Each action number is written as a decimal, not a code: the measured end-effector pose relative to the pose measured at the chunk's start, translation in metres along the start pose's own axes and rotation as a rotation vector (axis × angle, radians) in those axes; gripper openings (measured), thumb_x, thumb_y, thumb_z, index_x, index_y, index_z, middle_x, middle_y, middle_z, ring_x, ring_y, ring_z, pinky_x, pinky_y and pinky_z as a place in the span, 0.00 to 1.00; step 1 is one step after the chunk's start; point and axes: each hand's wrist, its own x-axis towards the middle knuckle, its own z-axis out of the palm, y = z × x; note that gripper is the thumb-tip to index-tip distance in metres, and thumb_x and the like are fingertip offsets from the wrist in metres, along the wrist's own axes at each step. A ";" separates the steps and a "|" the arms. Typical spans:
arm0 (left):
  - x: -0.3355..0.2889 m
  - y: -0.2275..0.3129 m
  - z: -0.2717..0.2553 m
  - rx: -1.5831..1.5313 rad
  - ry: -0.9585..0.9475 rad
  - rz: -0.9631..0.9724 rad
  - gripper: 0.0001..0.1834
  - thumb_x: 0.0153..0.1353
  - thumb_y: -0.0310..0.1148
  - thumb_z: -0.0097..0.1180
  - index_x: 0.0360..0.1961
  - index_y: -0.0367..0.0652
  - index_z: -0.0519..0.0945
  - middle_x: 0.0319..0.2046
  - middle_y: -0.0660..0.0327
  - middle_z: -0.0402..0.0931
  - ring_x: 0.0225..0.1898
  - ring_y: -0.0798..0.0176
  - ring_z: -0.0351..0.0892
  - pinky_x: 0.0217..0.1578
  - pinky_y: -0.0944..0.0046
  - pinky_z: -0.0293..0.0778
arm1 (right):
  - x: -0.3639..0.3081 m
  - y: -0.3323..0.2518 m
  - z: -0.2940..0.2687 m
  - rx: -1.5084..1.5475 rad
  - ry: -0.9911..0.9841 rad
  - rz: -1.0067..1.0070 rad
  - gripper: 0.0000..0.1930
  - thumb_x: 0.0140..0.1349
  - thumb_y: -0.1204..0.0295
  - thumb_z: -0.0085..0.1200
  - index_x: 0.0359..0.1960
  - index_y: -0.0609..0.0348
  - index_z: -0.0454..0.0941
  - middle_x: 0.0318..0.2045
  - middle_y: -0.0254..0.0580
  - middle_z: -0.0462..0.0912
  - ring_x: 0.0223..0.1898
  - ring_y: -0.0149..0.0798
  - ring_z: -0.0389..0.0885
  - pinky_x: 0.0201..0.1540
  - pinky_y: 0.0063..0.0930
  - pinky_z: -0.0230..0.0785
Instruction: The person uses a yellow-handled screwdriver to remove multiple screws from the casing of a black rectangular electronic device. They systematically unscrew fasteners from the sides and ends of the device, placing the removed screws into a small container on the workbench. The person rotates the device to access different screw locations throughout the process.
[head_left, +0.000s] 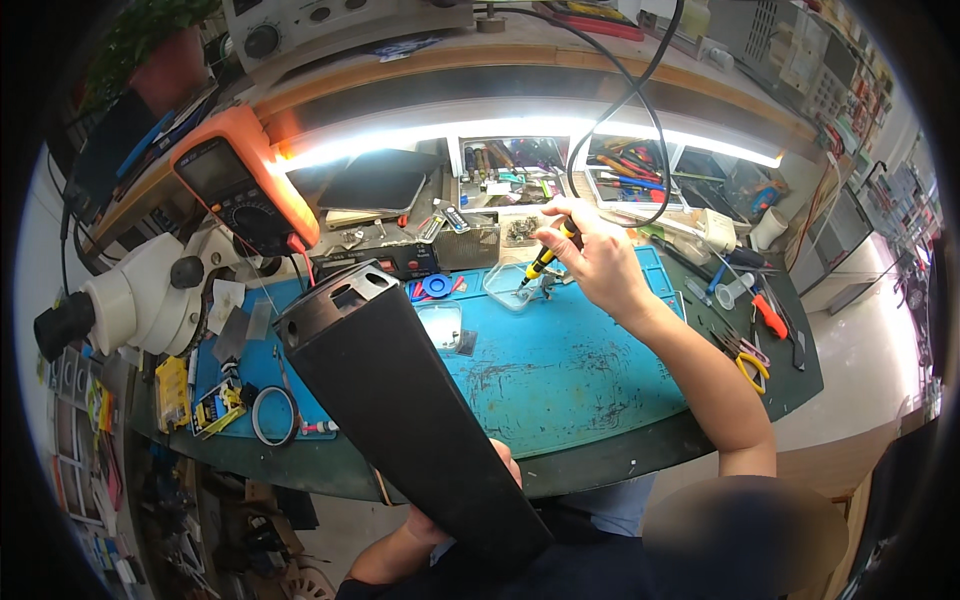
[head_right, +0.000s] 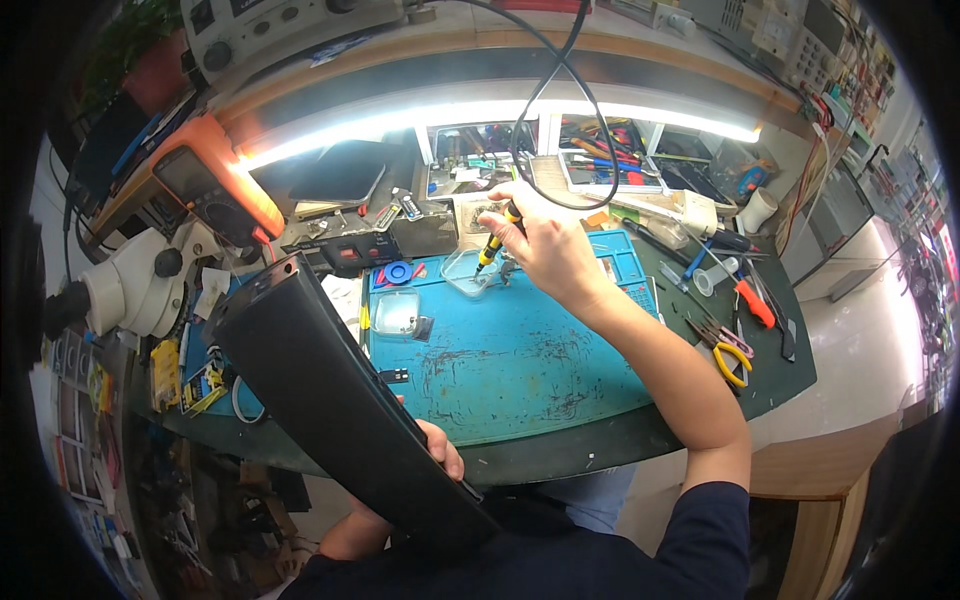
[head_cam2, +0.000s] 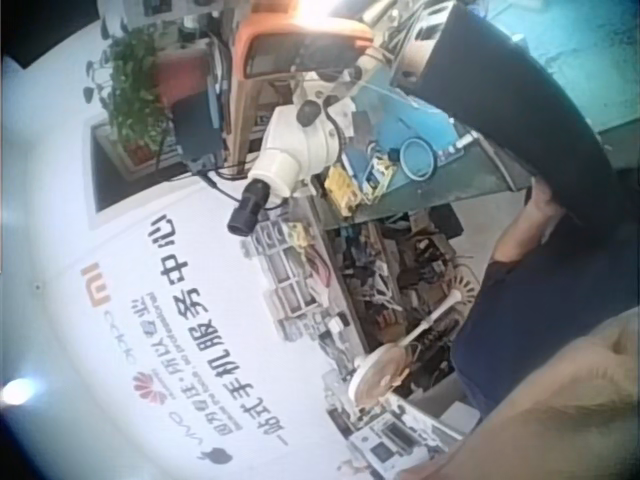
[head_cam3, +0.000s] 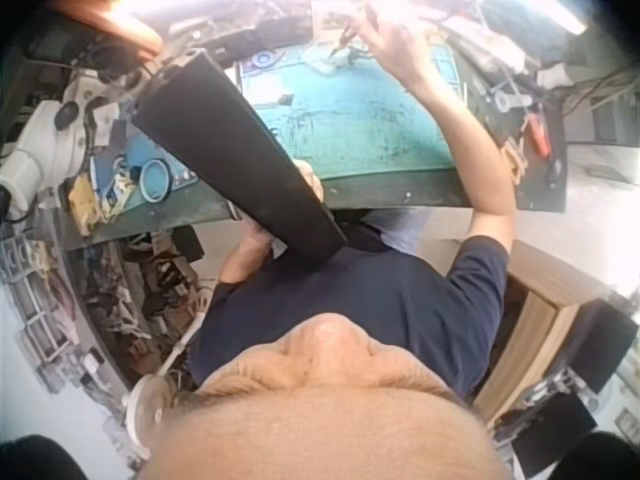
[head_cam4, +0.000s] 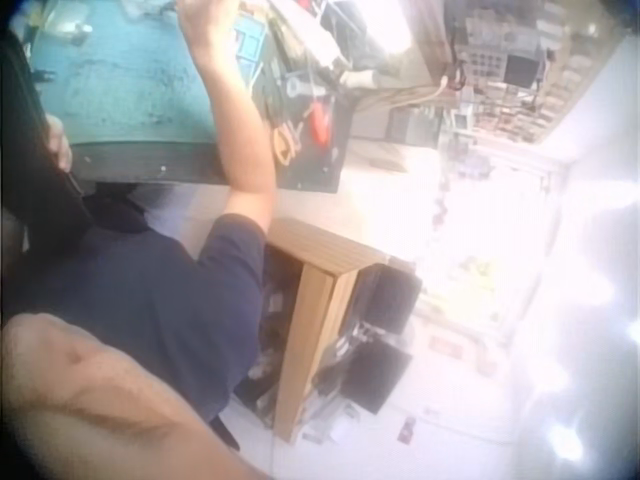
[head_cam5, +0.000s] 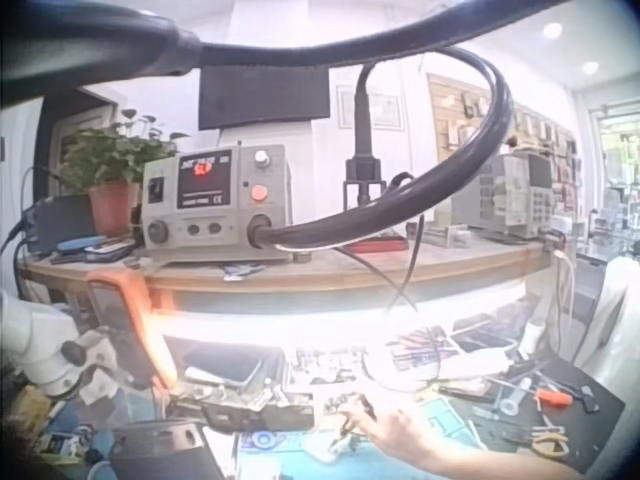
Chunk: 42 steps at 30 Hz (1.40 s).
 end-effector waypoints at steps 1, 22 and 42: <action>0.000 0.000 0.000 0.000 -0.004 0.005 0.54 0.49 0.78 0.65 0.56 0.35 0.76 0.47 0.54 0.75 0.47 0.58 0.79 0.44 0.58 0.78 | 0.001 0.001 0.001 -0.011 0.019 -0.040 0.17 0.72 0.59 0.60 0.54 0.58 0.78 0.30 0.51 0.83 0.29 0.48 0.82 0.37 0.39 0.74; -0.001 -0.001 -0.003 -0.013 -0.061 0.013 0.56 0.50 0.77 0.64 0.64 0.37 0.72 0.51 0.54 0.74 0.52 0.58 0.77 0.50 0.56 0.76 | 0.006 -0.028 -0.004 -0.082 -0.044 -0.120 0.08 0.72 0.70 0.56 0.48 0.56 0.81 0.38 0.44 0.84 0.39 0.43 0.83 0.44 0.38 0.74; -0.002 -0.006 -0.011 0.074 0.139 0.131 0.36 0.78 0.57 0.42 0.71 0.36 0.65 0.61 0.52 0.75 0.60 0.58 0.77 0.60 0.58 0.74 | 0.017 -0.004 0.040 -0.379 -0.444 -0.135 0.07 0.67 0.68 0.60 0.37 0.58 0.81 0.33 0.46 0.85 0.36 0.50 0.84 0.44 0.43 0.74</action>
